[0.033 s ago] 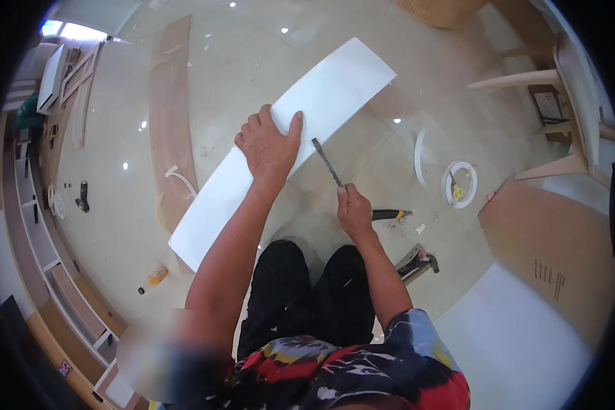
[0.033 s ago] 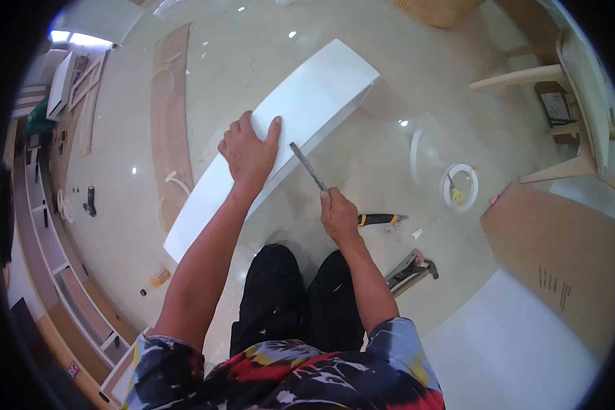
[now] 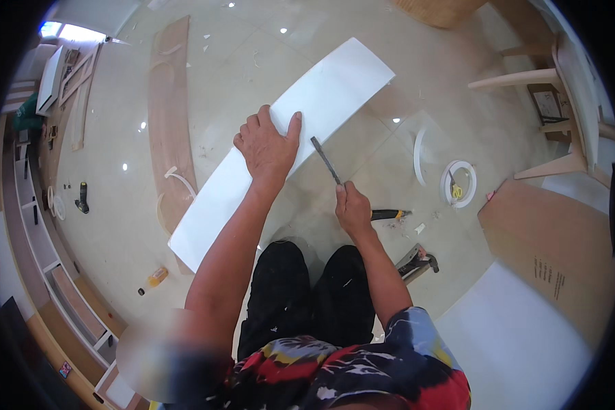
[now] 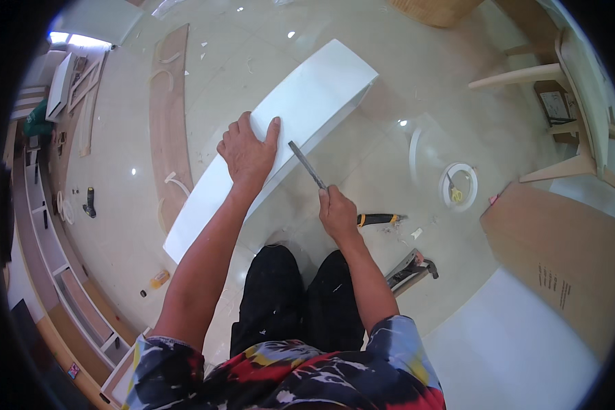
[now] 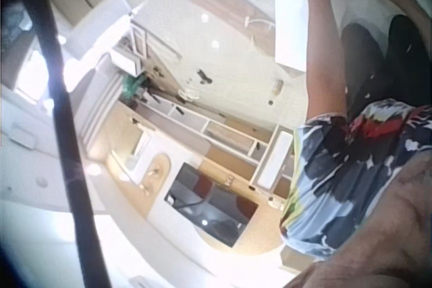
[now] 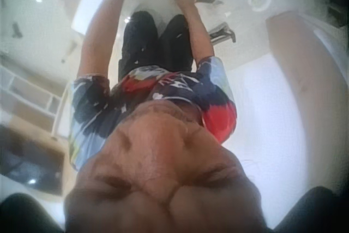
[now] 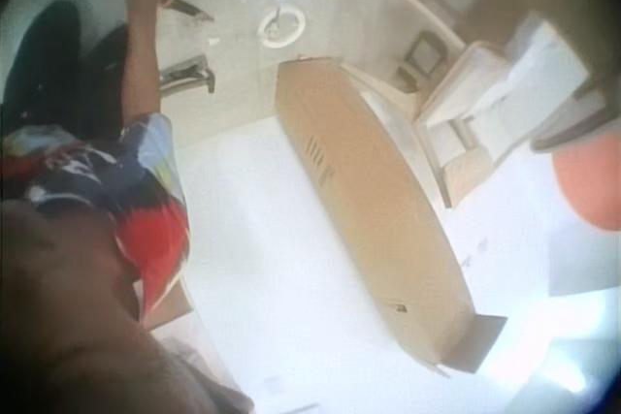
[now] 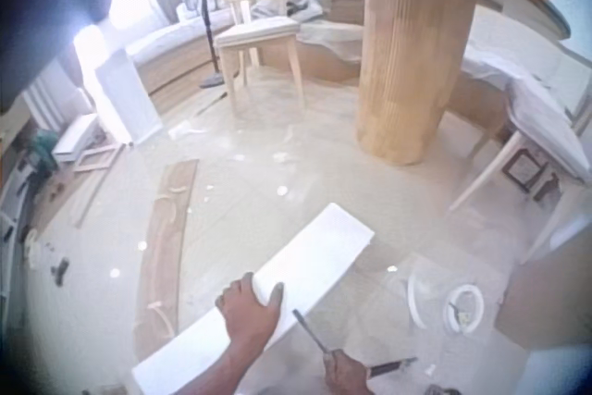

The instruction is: The person kneels on the floor and uses a utility knife to cut away protective film from a white rectangular furniture panel. They then use a metal file to smooth the edges of the panel and continue removing film from the sides.

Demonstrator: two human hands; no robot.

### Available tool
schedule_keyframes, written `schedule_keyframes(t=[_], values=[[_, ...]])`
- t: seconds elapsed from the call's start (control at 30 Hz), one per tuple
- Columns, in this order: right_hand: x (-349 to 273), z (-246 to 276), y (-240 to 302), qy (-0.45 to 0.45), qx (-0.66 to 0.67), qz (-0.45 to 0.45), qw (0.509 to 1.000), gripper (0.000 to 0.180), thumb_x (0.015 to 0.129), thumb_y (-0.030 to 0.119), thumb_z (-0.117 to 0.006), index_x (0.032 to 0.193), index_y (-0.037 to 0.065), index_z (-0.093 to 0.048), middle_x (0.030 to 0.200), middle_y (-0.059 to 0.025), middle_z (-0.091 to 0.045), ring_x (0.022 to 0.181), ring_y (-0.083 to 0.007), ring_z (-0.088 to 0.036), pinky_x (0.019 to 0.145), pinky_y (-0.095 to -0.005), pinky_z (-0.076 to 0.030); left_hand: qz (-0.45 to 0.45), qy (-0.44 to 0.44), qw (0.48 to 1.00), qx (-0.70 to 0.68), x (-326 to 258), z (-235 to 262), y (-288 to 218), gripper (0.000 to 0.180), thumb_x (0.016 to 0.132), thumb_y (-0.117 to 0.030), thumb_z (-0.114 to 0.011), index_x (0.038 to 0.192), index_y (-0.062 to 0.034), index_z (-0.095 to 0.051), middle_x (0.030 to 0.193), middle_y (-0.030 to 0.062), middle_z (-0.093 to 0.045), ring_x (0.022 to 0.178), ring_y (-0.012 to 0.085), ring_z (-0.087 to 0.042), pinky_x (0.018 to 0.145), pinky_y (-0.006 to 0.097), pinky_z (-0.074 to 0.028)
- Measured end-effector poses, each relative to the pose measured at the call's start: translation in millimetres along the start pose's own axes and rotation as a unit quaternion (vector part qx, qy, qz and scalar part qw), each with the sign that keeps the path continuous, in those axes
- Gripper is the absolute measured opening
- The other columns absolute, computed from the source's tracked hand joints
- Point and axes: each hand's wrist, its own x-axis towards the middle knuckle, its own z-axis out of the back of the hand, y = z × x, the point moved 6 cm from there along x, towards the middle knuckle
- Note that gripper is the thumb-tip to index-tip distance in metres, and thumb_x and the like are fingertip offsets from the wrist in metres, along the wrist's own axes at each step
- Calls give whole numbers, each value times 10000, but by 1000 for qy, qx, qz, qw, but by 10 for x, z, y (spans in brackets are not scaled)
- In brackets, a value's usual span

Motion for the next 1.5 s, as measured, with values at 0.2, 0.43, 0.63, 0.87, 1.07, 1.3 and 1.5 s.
schedule_keyframes(t=[0.2,0.43,0.63,0.87,1.07,1.3,1.5], values=[[1258,703,270,-140,28,-57,988,331,1030,317,-455,917,25,-563,773,-286,-623,767,-510,-602,702,-572,-481,-16,20,1000,-12,-13,43,-7,703,910,-580,-585,1317,-8,-553,1194,212,-594,1167,365,-519,1054,504,-314],[155,235,233,-22,-73,33,997,309,1012,291,-523,854,28,-554,719,-234,-639,685,-441,-639,592,-528,-501,-12,10,1000,-4,81,58,17,629,961,-522,-540,1343,-22,-538,1200,215,-590,1154,372,-525,1041,497,-320],[1182,672,239,-102,-76,-17,992,417,1032,386,-450,864,23,-567,738,-265,-640,730,-477,-635,656,-558,-505,-24,0,1000,-10,69,-21,-9,571,988,-488,-509,1332,-34,-554,1205,206,-603,1133,371,-541,1034,502,-326],[73,199,235,32,-82,-31,996,429,1040,396,-424,875,32,-580,768,-266,-647,738,-482,-631,680,-572,-500,-25,-7,999,-31,105,35,6,519,1012,-442,-481,1323,-36,-564,1205,200,-614,1137,367,-545,1037,494,-328],[1158,693,304,-65,-108,-20,992,443,1043,407,-404,889,32,-583,722,-258,-645,702,-488,-632,666,-593,-495,-19,-12,1000,-12,92,-61,54,454,1020,-395,-476,1308,-55,-564,1186,161,-618,1139,335,-533,1042,480,-310],[91,275,446,95,-164,-53,980,424,1037,394,-416,900,32,-588,746,-278,-648,727,-480,-647,683,-596,-503,8,-19,995,-94,137,31,92,443,1052,-321,-404,1364,-24,-508,1183,171,-639,1156,323,-544,1088,456,-291],[975,725,347,-59,-130,-82,986,421,1039,382,-400,912,27,-587,769,-280,-655,775,-480,-655,705,-590,-506,1,-38,977,-211,30,16,153,491,1073,-323,-326,1434,-3,-415,1240,180,-635,1204,315,-528,1120,437,-268]])
